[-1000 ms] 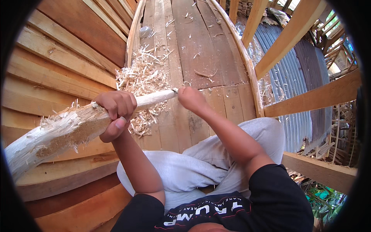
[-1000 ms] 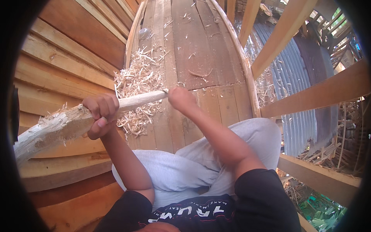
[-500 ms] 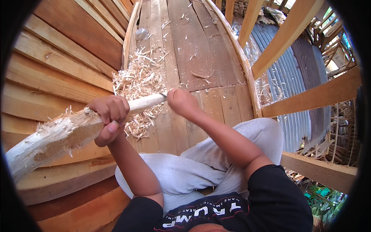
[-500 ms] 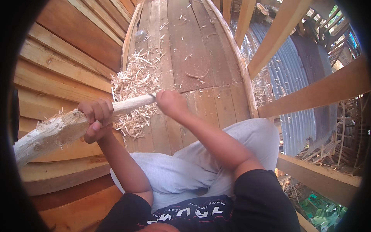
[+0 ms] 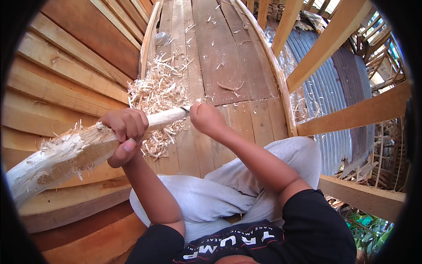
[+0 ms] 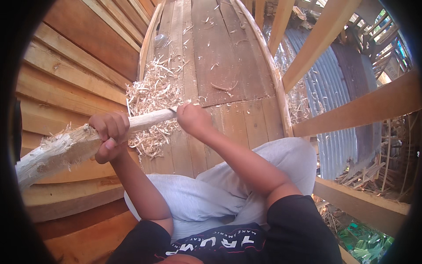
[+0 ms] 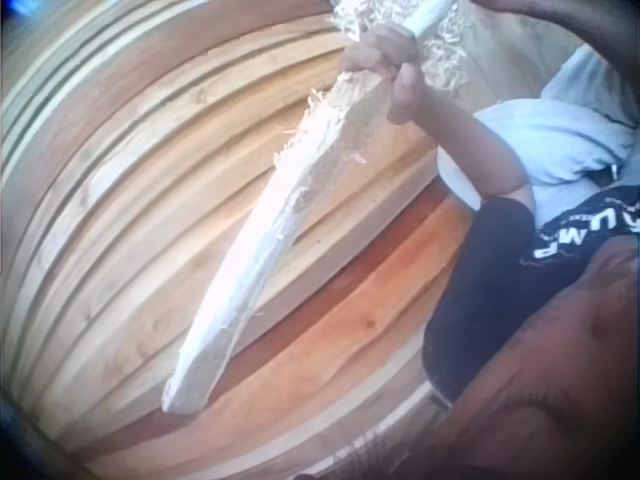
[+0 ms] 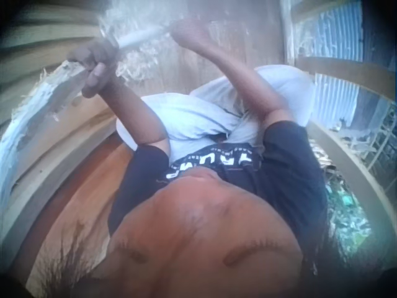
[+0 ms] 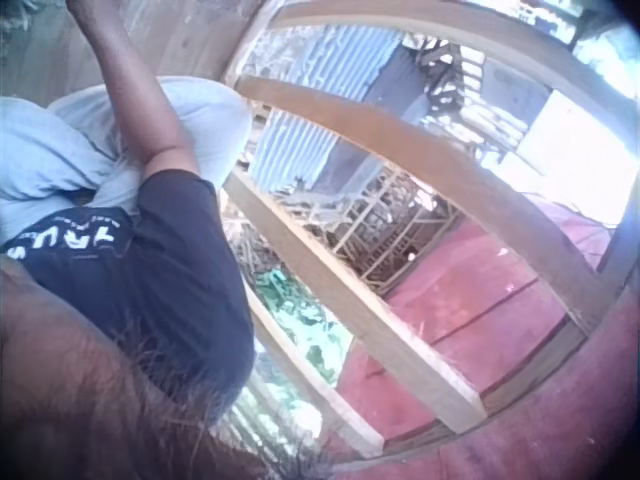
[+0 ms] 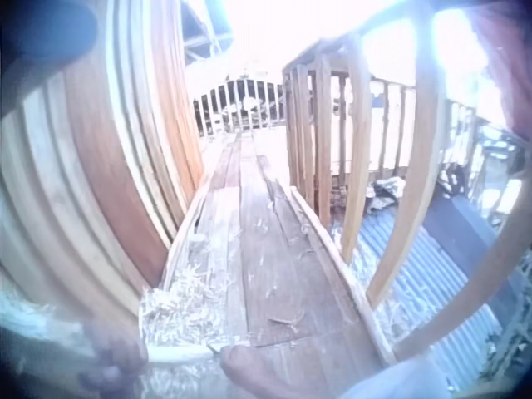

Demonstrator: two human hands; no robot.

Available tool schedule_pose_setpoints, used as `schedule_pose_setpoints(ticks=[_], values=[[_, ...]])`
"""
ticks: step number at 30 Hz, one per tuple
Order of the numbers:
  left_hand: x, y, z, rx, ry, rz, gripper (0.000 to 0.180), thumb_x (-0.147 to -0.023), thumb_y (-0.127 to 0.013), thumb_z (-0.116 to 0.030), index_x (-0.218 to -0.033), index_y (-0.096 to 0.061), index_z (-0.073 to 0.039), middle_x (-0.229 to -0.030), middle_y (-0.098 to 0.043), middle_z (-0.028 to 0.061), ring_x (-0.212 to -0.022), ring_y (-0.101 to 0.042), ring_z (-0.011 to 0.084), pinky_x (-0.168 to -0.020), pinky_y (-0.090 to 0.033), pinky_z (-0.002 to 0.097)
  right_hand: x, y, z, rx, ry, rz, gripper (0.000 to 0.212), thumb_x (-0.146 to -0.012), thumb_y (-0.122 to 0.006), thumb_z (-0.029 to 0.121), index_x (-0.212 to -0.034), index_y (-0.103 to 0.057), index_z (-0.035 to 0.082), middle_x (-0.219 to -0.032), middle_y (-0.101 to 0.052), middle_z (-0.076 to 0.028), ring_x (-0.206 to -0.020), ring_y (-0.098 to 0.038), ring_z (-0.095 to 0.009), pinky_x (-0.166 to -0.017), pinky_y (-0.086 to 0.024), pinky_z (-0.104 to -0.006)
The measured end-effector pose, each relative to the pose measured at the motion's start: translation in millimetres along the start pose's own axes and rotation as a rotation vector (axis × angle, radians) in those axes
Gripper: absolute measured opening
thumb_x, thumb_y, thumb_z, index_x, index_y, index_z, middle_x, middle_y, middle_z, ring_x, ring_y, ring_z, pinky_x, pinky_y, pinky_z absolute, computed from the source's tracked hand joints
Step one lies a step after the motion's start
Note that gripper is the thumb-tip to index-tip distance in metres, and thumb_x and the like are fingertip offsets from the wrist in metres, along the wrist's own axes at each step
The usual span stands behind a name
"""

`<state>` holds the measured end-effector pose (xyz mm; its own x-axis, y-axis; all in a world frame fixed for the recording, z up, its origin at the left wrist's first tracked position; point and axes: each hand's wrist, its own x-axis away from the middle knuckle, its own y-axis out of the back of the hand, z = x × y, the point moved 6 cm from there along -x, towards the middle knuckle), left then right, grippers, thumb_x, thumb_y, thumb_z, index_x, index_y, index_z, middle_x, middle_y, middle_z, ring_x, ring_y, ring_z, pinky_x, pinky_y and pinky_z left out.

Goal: The person sits inside a wooden boat and uses a knife to carve a long wooden stick, peeling away shavings. The person rotates the stick and continues carving along its length.

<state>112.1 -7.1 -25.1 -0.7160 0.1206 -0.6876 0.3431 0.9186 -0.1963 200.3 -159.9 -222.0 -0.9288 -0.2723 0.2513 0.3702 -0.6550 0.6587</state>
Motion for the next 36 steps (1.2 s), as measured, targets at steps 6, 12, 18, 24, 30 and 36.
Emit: schedule_pose_setpoints(ticks=[6,12,18,24,30,36], values=[[-4,1,1,-0.005,0.005,0.074,0.023,-0.065,-0.061,-0.006,-0.071,-0.04,-0.013,-0.053,-0.04,-0.0022,-0.044,-0.038,0.0111,-0.048,-0.034,0.0249,8,3,16,0.077,0.023,0.066,0.048,-0.093,-0.033,0.03,-0.088,-0.068,-0.003,-0.093,-0.066,-0.027,-0.09,-0.064,-0.044,-0.083,-0.049,-0.0523],[-1,3,3,-0.005,0.041,0.004,0.023,-0.064,-0.06,-0.006,-0.071,-0.039,-0.014,-0.055,-0.04,-0.0038,-0.044,-0.038,0.0093,-0.051,-0.032,0.0235,-11,-5,-32,0.073,-0.049,0.051,0.048,-0.092,-0.034,0.031,-0.091,-0.068,-0.003,-0.098,-0.066,-0.027,-0.093,-0.063,-0.044,-0.085,-0.048,-0.0517],[-2,3,4,0.031,0.013,0.005,0.024,-0.065,-0.062,-0.006,-0.07,-0.04,-0.014,-0.053,-0.042,-0.003,-0.043,-0.042,0.0108,-0.048,-0.035,0.0245,-25,-23,-61,0.194,-0.047,0.145,0.044,-0.093,-0.036,0.028,-0.102,-0.067,-0.001,-0.106,-0.065,-0.025,-0.099,-0.064,-0.04,-0.085,-0.051,-0.0484],[0,4,0,0.006,0.029,0.019,0.023,-0.065,-0.061,-0.005,-0.069,-0.04,-0.013,-0.054,-0.042,-0.0025,-0.044,-0.041,0.0112,-0.049,-0.035,0.0249,-6,-12,-9,0.107,-0.099,0.185,0.041,-0.094,-0.036,0.023,-0.105,-0.065,-0.002,-0.11,-0.065,-0.023,-0.101,-0.064,-0.038,-0.088,-0.05,-0.047],[0,3,-2,0.013,0.001,0.101,0.021,-0.066,-0.06,-0.006,-0.071,-0.041,-0.012,-0.055,-0.041,-0.0023,-0.044,-0.038,0.0108,-0.048,-0.033,0.0261,-7,-10,-6,0.101,0.029,0.104,0.041,-0.091,-0.036,0.021,-0.095,-0.065,-0.008,-0.1,-0.063,-0.03,-0.094,-0.062,-0.046,-0.085,-0.049,-0.0512],[2,5,4,0.052,0.014,-0.004,0.023,-0.066,-0.062,-0.006,-0.07,-0.04,-0.013,-0.054,-0.041,-0.003,-0.043,-0.039,0.0107,-0.049,-0.034,0.0254,-33,-32,-76,0.162,0.053,0.092,0.049,-0.093,-0.035,0.028,-0.089,-0.064,-0.011,-0.096,-0.061,-0.036,-0.095,-0.06,-0.049,-0.087,-0.046,-0.054]])
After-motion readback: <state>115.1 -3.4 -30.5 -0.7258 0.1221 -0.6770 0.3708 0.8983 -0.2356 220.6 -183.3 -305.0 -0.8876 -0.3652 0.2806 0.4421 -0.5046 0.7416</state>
